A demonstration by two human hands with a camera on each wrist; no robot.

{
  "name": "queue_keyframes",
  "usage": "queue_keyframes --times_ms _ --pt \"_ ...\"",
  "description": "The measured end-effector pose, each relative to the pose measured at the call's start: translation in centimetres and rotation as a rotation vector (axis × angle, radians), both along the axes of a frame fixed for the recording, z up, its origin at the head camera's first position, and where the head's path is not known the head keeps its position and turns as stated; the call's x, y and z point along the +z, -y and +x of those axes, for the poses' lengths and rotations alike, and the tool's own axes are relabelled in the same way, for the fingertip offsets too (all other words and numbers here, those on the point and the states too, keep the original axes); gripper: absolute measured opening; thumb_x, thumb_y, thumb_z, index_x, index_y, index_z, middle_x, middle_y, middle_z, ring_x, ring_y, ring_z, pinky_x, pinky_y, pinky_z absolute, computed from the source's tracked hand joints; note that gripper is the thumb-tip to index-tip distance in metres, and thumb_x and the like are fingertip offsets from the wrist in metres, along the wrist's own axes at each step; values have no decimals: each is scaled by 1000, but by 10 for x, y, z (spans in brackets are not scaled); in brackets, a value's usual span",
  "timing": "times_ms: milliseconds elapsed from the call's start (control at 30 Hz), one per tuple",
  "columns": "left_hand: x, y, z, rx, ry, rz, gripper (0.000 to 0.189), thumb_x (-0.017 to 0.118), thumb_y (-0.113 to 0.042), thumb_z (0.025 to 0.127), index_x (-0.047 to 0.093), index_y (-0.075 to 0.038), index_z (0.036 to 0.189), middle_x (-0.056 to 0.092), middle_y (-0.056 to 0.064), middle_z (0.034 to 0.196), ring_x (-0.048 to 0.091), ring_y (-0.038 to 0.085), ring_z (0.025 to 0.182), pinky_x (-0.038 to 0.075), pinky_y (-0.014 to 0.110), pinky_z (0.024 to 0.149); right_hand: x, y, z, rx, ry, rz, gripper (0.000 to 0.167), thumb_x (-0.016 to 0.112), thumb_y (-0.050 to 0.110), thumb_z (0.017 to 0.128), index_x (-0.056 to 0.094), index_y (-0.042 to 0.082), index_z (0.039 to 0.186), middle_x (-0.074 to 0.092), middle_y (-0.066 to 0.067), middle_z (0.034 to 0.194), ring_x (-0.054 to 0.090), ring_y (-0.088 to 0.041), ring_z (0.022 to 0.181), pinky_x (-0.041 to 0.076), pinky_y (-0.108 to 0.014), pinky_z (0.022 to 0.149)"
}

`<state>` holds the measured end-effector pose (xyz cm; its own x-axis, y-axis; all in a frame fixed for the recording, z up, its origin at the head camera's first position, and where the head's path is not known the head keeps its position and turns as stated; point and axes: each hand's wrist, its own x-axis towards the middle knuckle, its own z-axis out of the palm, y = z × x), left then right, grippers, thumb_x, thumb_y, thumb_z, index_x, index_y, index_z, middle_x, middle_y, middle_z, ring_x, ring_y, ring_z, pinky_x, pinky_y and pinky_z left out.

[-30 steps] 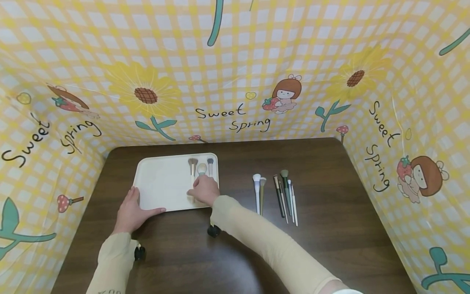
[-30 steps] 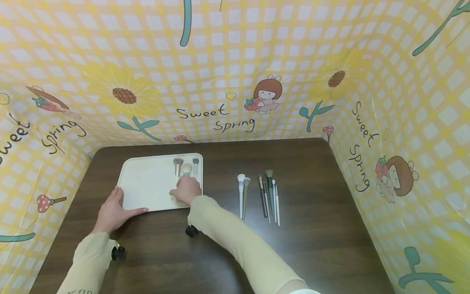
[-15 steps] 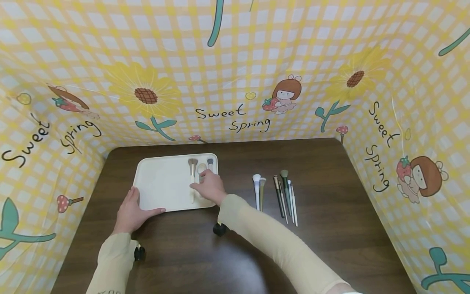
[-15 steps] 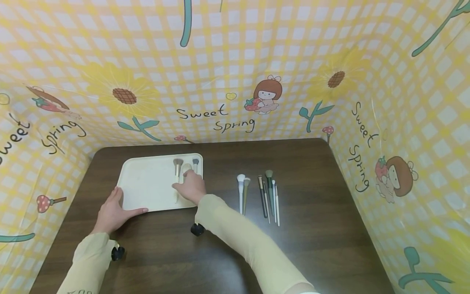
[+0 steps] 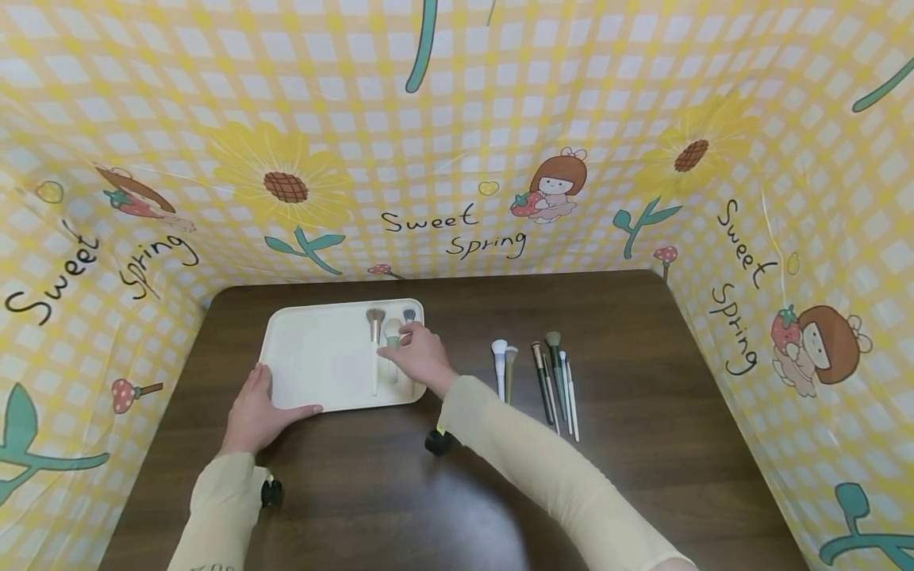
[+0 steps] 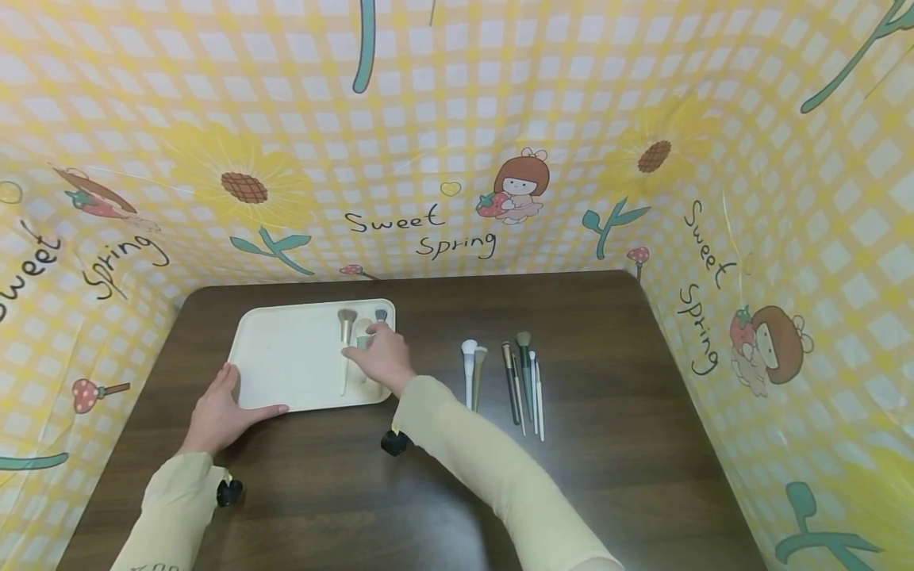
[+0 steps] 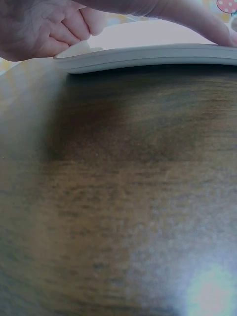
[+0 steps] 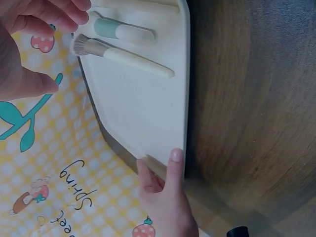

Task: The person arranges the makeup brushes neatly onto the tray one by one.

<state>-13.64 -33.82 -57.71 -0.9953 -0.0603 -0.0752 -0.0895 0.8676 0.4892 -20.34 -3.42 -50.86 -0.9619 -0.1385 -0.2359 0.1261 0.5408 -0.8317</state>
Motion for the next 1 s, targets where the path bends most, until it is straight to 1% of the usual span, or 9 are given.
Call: queue_keyframes --times_ms 100,233,400,500,667,833,1000 --pt "0 0 0 -3 -4 0 144 83 -72 66 13 20 152 11 43 157 15 57 145 23 69 111 2 -3 -1 -6 -7 -12 60 78 42 89 59 8 134 68 -9 118 65 -22 103 54 -35 84" --pt "0 0 0 -7 -8 2 144 84 -71 66 13 20 152 11 44 156 15 57 145 23 69 111 4 -6 -1 -8 -22 -23 65 78 42 89 56 7 139 67 -9 124 63 -25 109 52 -36 90" --pt "-1 1 0 -7 -14 -4 144 84 -72 66 13 20 152 12 44 156 16 57 144 24 70 110 3 -11 0 -6 -41 -35 71 77 42 90 51 6 145 63 -10 131 60 -27 117 51 -37 96" --pt "-2 2 -1 -6 -16 -5 145 84 -72 65 13 20 152 12 43 156 17 57 144 24 70 110 3 -14 0 -5 -38 -56 73 77 41 90 49 5 147 61 -12 134 60 -27 119 51 -38 96" --pt "-3 2 -1 -1 -11 -5 146 84 -73 65 13 19 153 12 43 157 16 57 144 24 70 110 3 -19 1 -10 -33 -75 76 78 43 89 47 5 148 60 -12 135 60 -27 120 52 -38 96" --pt "-4 3 -2 -1 -4 -5 146 83 -74 65 12 19 153 11 42 157 16 56 145 24 69 111 0 -26 1 -21 -37 -101 78 78 44 88 47 4 148 58 -17 139 57 -32 126 50 -40 100" --pt "-4 3 -1 -5 -3 4 145 83 -73 66 12 19 153 10 43 157 14 56 145 23 69 111 -2 -35 3 -28 -30 -122 76 77 41 90 47 1 147 57 -20 141 58 -35 124 52 -42 98"
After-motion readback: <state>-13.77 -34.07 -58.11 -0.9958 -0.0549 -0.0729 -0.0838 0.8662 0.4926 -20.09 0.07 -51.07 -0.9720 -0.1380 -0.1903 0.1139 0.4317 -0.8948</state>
